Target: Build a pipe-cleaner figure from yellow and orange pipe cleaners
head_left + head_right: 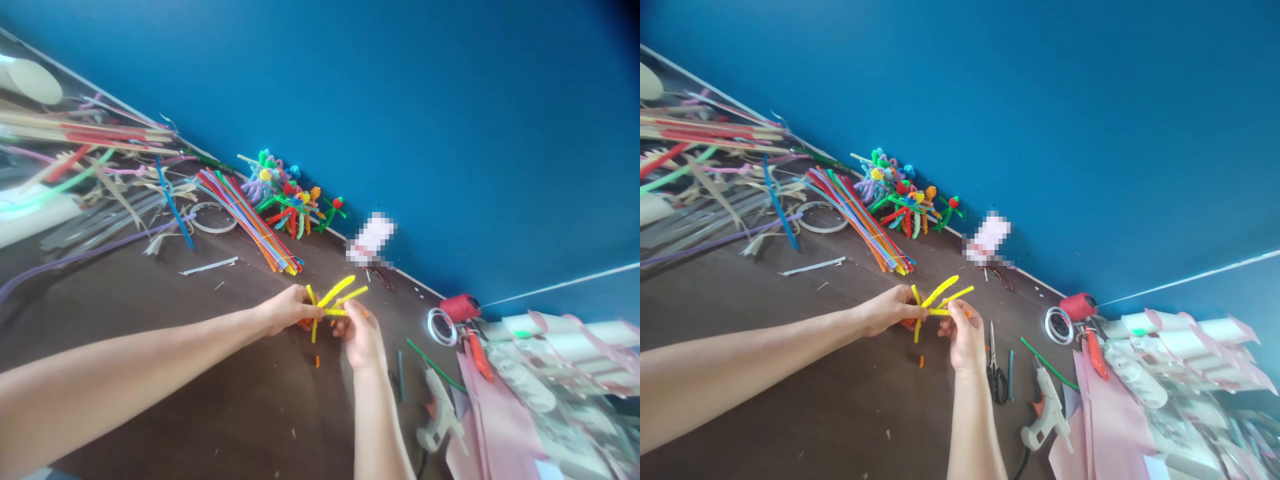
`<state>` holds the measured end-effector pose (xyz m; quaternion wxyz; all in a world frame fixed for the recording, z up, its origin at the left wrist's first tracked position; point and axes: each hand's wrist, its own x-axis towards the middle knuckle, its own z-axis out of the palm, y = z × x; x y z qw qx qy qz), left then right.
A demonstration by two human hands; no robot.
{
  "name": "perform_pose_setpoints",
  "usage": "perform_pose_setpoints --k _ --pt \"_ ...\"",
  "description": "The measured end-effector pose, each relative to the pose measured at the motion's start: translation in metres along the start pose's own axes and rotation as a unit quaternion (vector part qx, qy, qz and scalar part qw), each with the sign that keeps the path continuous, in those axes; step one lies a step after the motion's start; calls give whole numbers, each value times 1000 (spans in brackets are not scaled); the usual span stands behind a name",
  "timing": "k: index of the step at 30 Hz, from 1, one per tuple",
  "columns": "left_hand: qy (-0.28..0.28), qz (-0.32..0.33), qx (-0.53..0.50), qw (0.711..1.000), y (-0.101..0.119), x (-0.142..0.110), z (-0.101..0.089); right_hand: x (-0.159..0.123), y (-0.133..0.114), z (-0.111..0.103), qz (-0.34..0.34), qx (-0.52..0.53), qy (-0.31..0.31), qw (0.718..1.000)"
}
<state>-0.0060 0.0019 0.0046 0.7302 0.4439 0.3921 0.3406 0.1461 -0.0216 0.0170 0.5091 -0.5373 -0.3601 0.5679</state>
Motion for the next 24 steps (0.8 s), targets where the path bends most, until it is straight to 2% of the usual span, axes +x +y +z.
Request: perform_pose_setpoints --k 7,9,12,14,16,19,21,22,24 --pt "-30 29 61 997 -6 3 -3 7 -2 -17 29 12 -28 999" --pt "-19 37 109 993 -9 4 -3 6 -4 -19 11 -42 -30 999" --pt "22 56 188 980 -13 4 -3 5 -7 -19 -69 -171 -3 983" --pt "63 81 230 968 -13 4 -3 4 -8 -17 -123 -264 27 956" --pt "100 102 256 956 -13 3 -2 2 -8 -14 -188 -350 78 914" --pt "123 108 263 951 -12 3 -1 -3 -7 -7 -318 -465 131 815" --pt "124 108 260 951 -12 3 0 -7 -6 -1 -369 -528 106 758" --pt "126 110 260 951 -12 3 0 -9 -6 1 -376 -551 86 740" --pt "131 113 261 950 -13 3 0 -12 -5 5 -373 -578 61 723"
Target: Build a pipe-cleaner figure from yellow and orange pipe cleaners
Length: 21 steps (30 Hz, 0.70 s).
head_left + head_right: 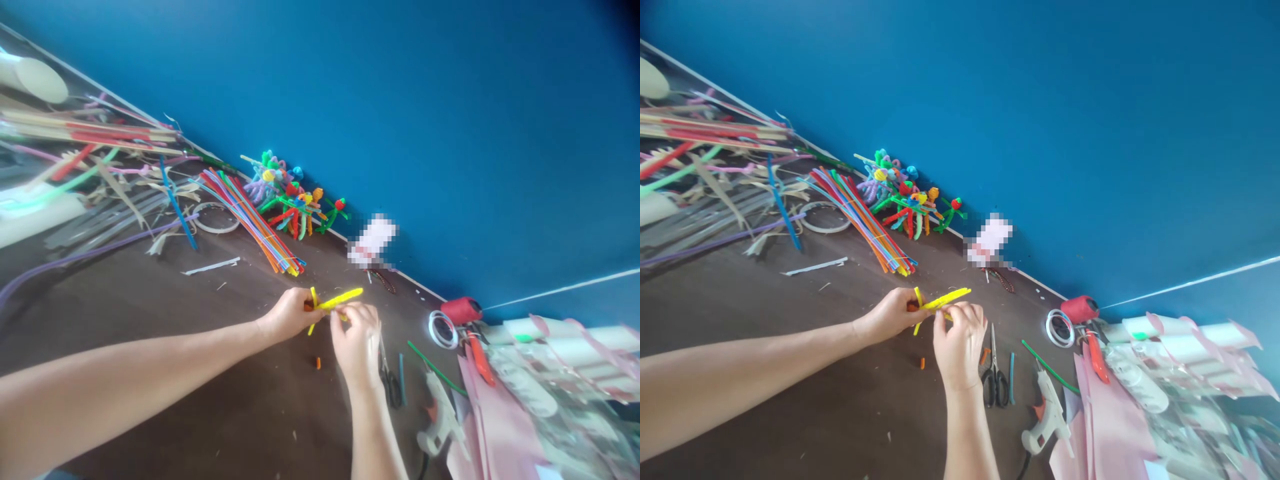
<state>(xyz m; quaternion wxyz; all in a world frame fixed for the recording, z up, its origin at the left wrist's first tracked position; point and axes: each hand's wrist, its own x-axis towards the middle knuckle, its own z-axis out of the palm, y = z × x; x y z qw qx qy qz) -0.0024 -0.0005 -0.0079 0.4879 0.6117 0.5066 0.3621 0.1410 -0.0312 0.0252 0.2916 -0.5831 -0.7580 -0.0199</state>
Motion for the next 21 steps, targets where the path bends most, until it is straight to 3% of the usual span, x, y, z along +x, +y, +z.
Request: perform_pose_setpoints --k 7,14,21 --pt "-8 10 13 1000 -1 0 -2 -3 0 9 23 48 -13 999" --pt "-66 -59 -139 986 -6 5 2 -3 3 12 125 180 -58 974" --pt "-84 -87 -178 977 1 4 -1 2 -2 8 147 246 -81 955"
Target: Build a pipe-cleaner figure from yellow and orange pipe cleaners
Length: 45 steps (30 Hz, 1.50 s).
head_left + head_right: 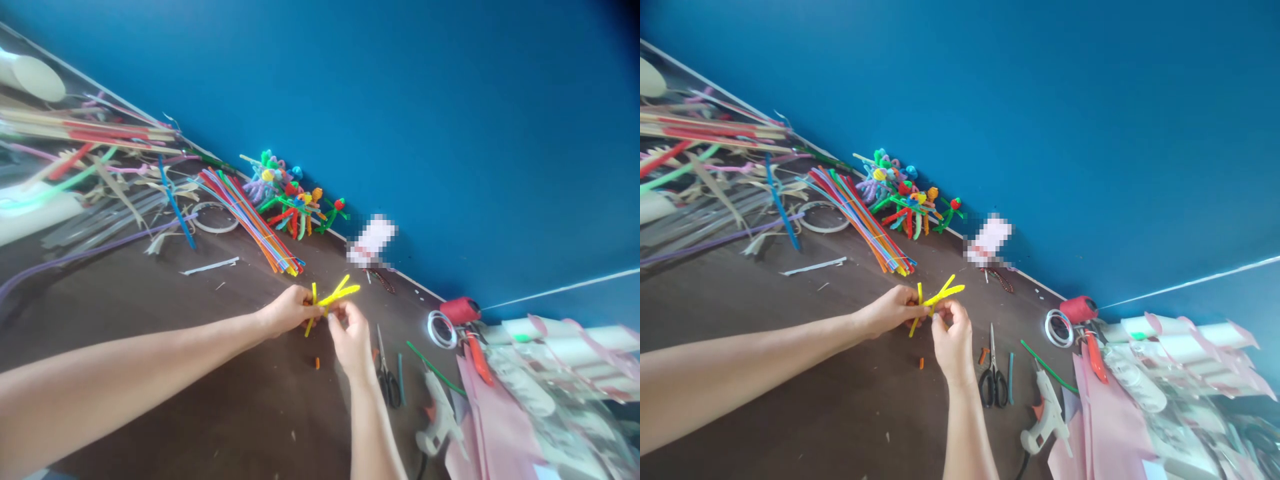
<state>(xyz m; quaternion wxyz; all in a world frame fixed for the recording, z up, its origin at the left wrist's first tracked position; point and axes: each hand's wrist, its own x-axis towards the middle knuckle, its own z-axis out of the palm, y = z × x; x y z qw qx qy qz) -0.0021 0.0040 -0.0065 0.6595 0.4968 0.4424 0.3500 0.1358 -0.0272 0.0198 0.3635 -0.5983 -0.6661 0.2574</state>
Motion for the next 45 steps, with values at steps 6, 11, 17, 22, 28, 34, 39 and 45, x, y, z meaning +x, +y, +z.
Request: perform_pose_setpoints --k 6,11,17,22,28,34,39,45 --pt "-8 12 42 999 -1 0 0 0 -1 -3 -1 -53 8 999" --pt "-23 44 171 984 0 -1 -2 -4 2 1 -28 -161 73 984" --pt "-4 67 197 978 3 -2 -2 -8 -3 9 -92 -221 155 958" --pt "61 70 135 987 -6 -1 1 -13 -14 14 -189 -254 167 934" --pt "103 83 47 990 -10 1 2 -15 -19 16 -201 -250 157 934" --pt "102 40 -53 993 0 0 0 -14 -18 15 -211 -248 132 936" --pt "81 59 -25 995 -8 2 2 -12 -9 18 -155 -156 144 965" --pt "75 98 30 992 -15 2 3 -11 -10 18 -130 -142 129 973"
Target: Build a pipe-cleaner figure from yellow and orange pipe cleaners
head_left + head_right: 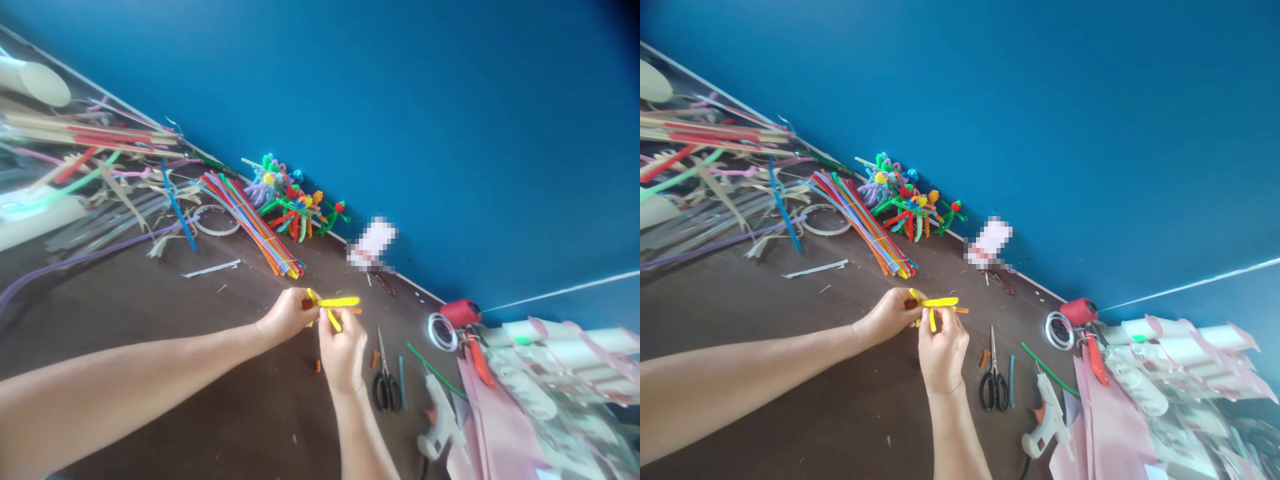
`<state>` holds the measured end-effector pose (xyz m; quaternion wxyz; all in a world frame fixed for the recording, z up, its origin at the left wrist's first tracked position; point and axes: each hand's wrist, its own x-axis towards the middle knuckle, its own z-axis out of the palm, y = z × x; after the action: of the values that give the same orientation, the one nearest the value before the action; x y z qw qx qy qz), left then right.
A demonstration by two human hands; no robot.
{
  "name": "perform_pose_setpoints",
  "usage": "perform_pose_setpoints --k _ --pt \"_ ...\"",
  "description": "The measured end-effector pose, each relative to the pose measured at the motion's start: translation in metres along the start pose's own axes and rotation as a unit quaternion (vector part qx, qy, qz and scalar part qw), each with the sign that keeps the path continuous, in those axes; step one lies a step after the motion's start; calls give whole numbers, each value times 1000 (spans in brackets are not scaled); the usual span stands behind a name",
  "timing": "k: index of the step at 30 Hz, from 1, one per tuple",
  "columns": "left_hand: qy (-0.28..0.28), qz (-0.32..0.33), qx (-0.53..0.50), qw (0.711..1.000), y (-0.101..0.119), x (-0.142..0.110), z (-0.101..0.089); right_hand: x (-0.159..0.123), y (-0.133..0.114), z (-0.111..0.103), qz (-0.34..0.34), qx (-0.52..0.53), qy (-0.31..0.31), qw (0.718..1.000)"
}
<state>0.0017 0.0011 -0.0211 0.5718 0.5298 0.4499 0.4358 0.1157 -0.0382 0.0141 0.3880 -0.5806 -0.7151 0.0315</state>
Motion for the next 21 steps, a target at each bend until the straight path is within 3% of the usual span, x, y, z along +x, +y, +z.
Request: perform_pose_setpoints --k 5,9,14,18,21 --pt "8 -71 -106 992 14 -2 -2 1 -2 0 -5 39 2 999" --pt "-17 -133 -234 963 23 0 -6 2 1 0 80 114 -14 990" --pt "-76 -188 -305 931 24 4 -12 7 12 1 234 245 -66 938" --pt "-126 -213 -296 923 25 6 -17 11 23 0 277 348 -84 892" --pt "-158 -232 -258 924 27 7 -20 12 32 -5 283 408 -132 858"
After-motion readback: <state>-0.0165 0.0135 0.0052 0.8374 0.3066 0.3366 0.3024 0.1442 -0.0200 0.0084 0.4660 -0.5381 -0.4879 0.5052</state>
